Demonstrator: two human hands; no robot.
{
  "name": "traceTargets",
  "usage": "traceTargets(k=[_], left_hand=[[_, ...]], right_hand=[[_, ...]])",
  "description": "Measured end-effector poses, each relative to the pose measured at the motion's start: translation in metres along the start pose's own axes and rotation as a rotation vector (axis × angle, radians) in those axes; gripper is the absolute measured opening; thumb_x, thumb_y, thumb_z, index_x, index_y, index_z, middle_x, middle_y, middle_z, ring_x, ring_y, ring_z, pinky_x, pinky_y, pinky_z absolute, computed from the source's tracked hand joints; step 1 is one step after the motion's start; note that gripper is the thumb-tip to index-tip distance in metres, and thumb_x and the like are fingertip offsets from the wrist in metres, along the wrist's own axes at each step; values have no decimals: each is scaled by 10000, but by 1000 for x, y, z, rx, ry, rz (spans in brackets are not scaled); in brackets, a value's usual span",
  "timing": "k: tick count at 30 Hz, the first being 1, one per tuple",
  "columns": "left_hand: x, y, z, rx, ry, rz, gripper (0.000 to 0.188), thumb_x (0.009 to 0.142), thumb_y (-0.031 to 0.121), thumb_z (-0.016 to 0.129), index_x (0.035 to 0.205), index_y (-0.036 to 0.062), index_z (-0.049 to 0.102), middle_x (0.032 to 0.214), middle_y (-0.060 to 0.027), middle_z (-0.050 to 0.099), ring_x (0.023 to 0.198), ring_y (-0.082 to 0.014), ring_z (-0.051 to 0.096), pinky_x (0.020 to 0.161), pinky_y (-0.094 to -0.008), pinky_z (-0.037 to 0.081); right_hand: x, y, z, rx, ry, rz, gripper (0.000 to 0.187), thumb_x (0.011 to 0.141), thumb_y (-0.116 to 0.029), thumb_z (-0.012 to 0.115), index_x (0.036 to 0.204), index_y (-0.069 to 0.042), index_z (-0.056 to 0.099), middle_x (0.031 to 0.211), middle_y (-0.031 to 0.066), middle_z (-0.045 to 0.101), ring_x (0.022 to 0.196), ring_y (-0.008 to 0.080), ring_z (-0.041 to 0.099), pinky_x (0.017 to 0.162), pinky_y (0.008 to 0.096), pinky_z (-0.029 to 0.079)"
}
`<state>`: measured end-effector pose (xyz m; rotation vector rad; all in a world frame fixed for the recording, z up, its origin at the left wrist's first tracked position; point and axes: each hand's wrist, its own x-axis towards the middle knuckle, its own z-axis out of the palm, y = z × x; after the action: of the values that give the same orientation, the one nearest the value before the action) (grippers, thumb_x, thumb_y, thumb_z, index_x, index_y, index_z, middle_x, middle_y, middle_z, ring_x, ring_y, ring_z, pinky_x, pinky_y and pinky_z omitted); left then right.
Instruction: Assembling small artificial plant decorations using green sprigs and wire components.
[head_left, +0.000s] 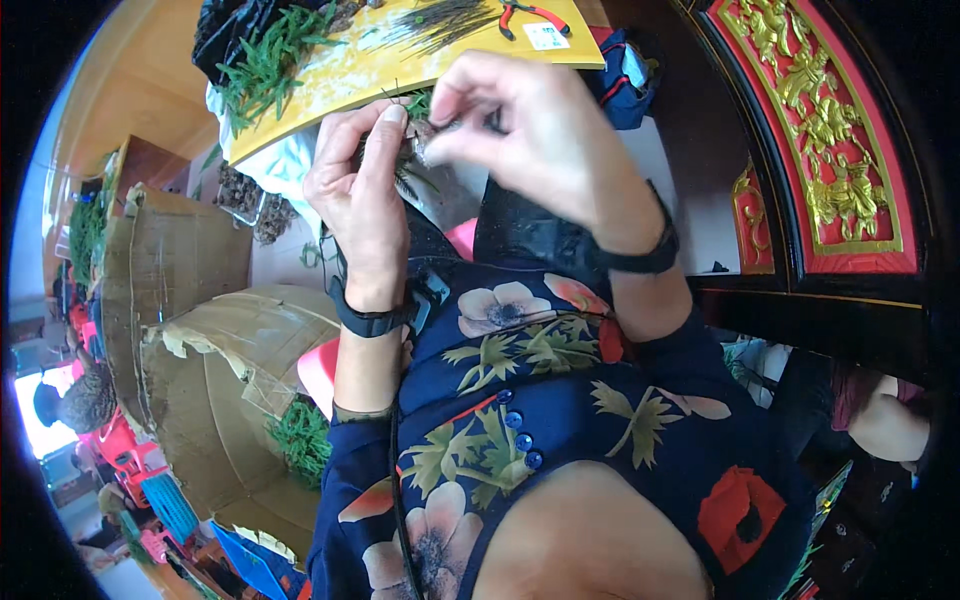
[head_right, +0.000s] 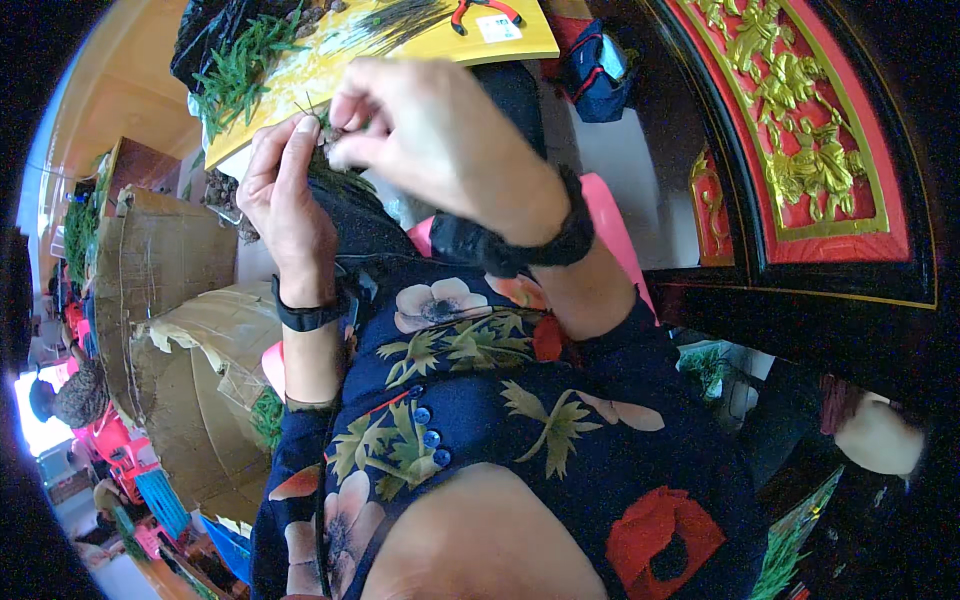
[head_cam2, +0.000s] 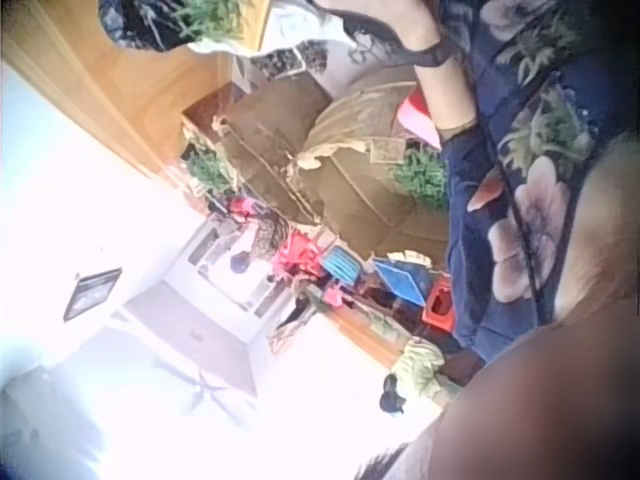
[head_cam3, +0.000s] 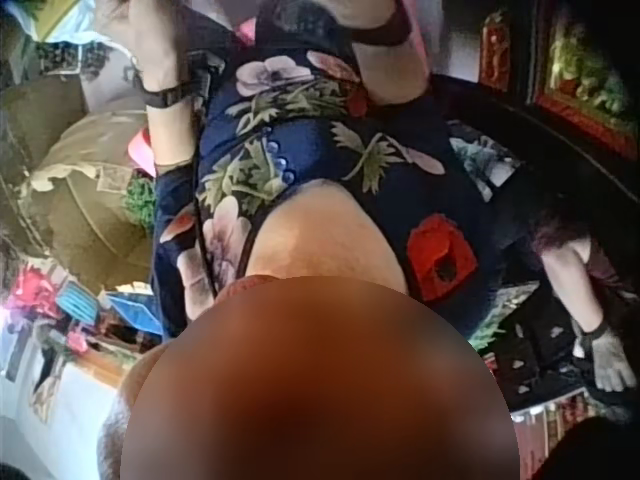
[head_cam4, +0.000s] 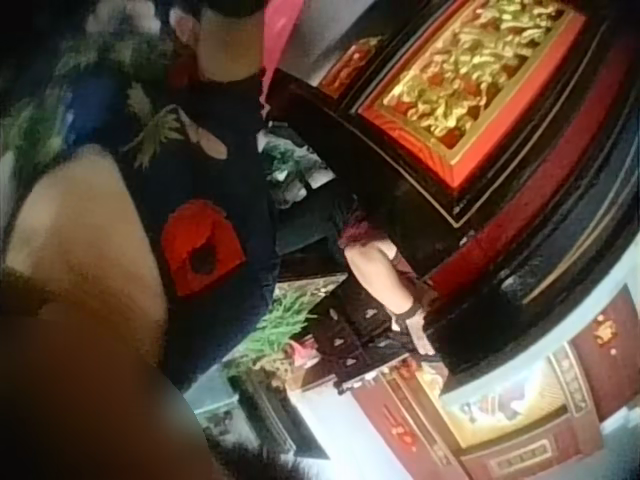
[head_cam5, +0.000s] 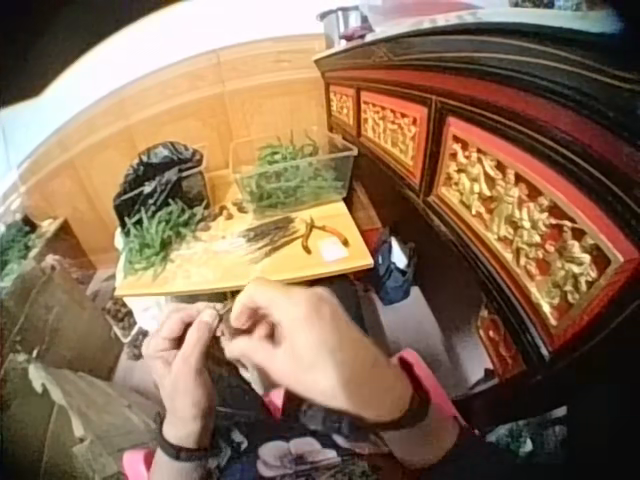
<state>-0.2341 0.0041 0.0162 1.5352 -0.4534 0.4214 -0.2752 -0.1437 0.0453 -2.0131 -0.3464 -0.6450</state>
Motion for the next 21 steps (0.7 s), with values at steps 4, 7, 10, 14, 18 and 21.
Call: traceTargets(k=[4, 7, 10, 14, 18, 21], left_hand=[[-3, 4, 1, -337, -100, -245, 98, 802, 17, 639, 884, -32, 663, 833, -21, 596, 771, -95, 549, 733, -215, 420], [-4, 3, 0, -418, -174, -320, 104, 810, 21, 627, 894, -27, 664, 846, -11, 596, 784, -86, 545, 755, -209, 410], [-1, 7, -4, -507, -260, -424, 128, 826, 61, 606, 916, -19, 648, 835, -15, 597, 790, -84, 544, 763, -210, 405], [8, 0, -12, -705, -442, -605, 145, 829, 97, 595, 913, -18, 624, 826, -17, 599, 773, -87, 545, 745, -205, 410], [8, -8, -15, -845, -587, -844, 150, 823, 120, 599, 891, -13, 607, 821, -20, 602, 738, -96, 545, 699, -199, 416], [8, -11, -19, -798, -598, -876, 126, 826, 106, 596, 867, -12, 610, 801, -16, 586, 716, -96, 540, 665, -204, 417]], right_hand=[[12, 19, -13, 109, -114, 111, 133, 804, -68, 664, 905, 11, 627, 772, 30, 640, 735, 79, 608, 661, 210, 488], [18, 34, -7, 147, -180, 86, 122, 835, -81, 642, 916, 9, 658, 756, 6, 631, 723, 50, 578, 662, 187, 475], [20, 31, -8, 278, -204, 60, 127, 830, -72, 643, 935, -5, 667, 769, 19, 625, 723, 65, 578, 674, 183, 467], [25, 30, -19, 350, -296, -102, 111, 821, -62, 646, 919, -16, 672, 772, 15, 609, 718, 80, 572, 663, 191, 457], [24, 36, -20, 426, -339, -246, 107, 808, -49, 648, 907, -22, 678, 762, 21, 590, 711, 111, 571, 637, 212, 448], [22, 36, -22, 253, -355, -274, 88, 790, -47, 654, 870, -12, 668, 743, 31, 579, 676, 120, 560, 613, 228, 438]])
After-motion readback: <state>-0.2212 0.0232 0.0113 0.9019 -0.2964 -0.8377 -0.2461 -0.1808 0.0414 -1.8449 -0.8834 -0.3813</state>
